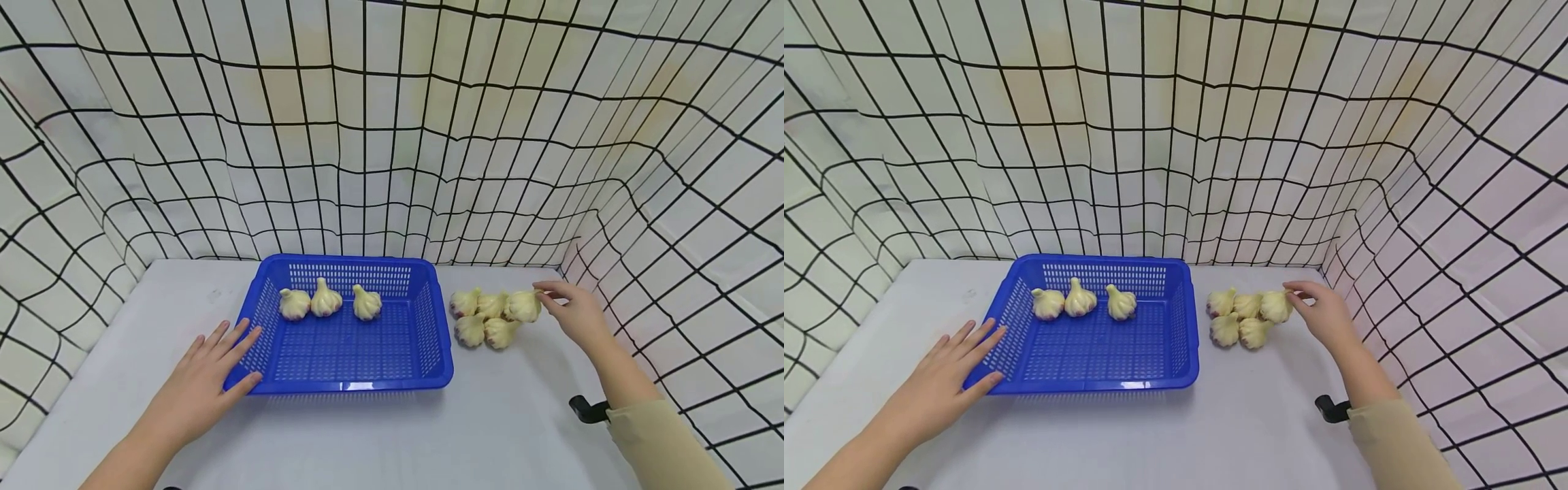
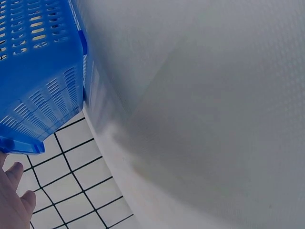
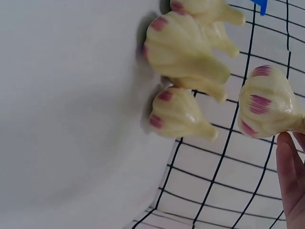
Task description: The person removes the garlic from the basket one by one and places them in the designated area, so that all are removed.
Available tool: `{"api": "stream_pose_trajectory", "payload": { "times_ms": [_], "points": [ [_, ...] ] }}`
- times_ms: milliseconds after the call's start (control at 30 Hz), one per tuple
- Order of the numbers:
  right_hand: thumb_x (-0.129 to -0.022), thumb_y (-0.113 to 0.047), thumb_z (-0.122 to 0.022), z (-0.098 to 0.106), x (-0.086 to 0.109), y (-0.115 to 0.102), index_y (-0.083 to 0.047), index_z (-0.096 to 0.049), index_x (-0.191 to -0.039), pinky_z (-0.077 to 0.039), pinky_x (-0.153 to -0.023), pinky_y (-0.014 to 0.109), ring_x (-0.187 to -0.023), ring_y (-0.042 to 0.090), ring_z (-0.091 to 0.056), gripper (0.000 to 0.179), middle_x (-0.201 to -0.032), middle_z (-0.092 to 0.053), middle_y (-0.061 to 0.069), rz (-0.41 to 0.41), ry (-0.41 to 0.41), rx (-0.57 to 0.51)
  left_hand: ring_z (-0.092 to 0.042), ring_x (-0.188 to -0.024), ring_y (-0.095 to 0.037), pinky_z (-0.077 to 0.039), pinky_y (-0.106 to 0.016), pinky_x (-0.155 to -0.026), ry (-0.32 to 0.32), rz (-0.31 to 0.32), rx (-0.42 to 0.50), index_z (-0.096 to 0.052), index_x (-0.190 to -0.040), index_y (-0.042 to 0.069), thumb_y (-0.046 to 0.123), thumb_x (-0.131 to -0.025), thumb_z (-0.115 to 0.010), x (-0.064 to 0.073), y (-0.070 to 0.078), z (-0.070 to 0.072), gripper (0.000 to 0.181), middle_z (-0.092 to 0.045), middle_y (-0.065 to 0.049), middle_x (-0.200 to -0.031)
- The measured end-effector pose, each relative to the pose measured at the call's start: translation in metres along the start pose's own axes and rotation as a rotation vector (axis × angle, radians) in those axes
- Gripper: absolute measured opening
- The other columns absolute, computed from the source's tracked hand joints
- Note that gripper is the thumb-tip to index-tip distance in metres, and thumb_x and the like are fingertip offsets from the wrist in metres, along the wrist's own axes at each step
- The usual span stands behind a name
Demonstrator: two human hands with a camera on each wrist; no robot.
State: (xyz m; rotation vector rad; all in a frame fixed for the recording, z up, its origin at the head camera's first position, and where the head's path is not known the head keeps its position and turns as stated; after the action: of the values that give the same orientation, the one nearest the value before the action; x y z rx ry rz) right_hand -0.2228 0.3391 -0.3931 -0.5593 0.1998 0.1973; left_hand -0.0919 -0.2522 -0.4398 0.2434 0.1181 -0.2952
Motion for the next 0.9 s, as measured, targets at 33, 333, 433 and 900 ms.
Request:
{"api": "stream_pose_trajectory", "payload": {
  "times_ms": [33,333,433,900],
  "points": [
    [-0.101,-0.024,-0.061,0.001,0.002,0.003,-0.009,-0.068,-0.125,-0.057,-0.077,0.047,-0.097,0.032,-0.067,0.029,-0.12,-0.068,0.015,-0.011,0.007,0.002,-0.008,-0.15,-0.041,0.015,-0.048,-0.118,0.0,0.0,0.001,-0.028,-0.158,0.017,0.05,-0.098,-0.056,0.0,0.0,0.0,0.074,-0.026,-0.018,-0.161],
    [-0.1,-0.027,-0.061,0.004,0.011,0.022,-0.008,-0.066,-0.127,-0.055,-0.066,0.037,-0.086,0.031,-0.07,0.033,-0.117,-0.068,0.02,-0.083,-0.02,0.03,-0.008,-0.151,-0.039,0.018,-0.044,-0.118,0.008,0.008,0.001,-0.029,-0.158,0.018,0.052,-0.098,-0.054,0.001,0.002,0.001,0.074,-0.027,-0.018,-0.161],
    [-0.1,-0.027,-0.061,0.002,0.012,0.031,-0.008,-0.065,-0.128,-0.055,-0.064,0.037,-0.085,0.029,-0.07,0.034,-0.115,-0.069,0.021,-0.111,-0.064,0.059,-0.007,-0.151,-0.039,0.018,-0.043,-0.118,0.015,0.005,0.007,-0.028,-0.158,0.019,0.052,-0.098,-0.055,0.0,0.002,0.0,0.074,-0.027,-0.017,-0.161],
    [-0.1,-0.03,-0.061,-0.022,0.013,0.055,-0.008,-0.065,-0.128,-0.052,-0.065,0.031,-0.089,0.027,-0.069,0.036,-0.121,-0.067,0.017,-0.19,-0.218,0.046,-0.006,-0.151,-0.037,0.017,-0.043,-0.118,0.031,-0.016,0.006,-0.027,-0.158,0.019,0.049,-0.098,-0.056,0.0,-0.001,-0.004,0.073,-0.027,-0.017,-0.161]
  ]
}}
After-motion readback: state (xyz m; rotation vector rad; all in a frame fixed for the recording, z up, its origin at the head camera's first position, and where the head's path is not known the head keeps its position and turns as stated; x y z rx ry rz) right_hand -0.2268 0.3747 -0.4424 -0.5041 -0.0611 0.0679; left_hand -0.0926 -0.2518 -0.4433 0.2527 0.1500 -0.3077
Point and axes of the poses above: each hand's wrist, its own x-axis away from the middle knuckle, its own z-axis out of the back of the hand, y = z × x, the point moved 1 cm from there along -x, towards the middle knuckle
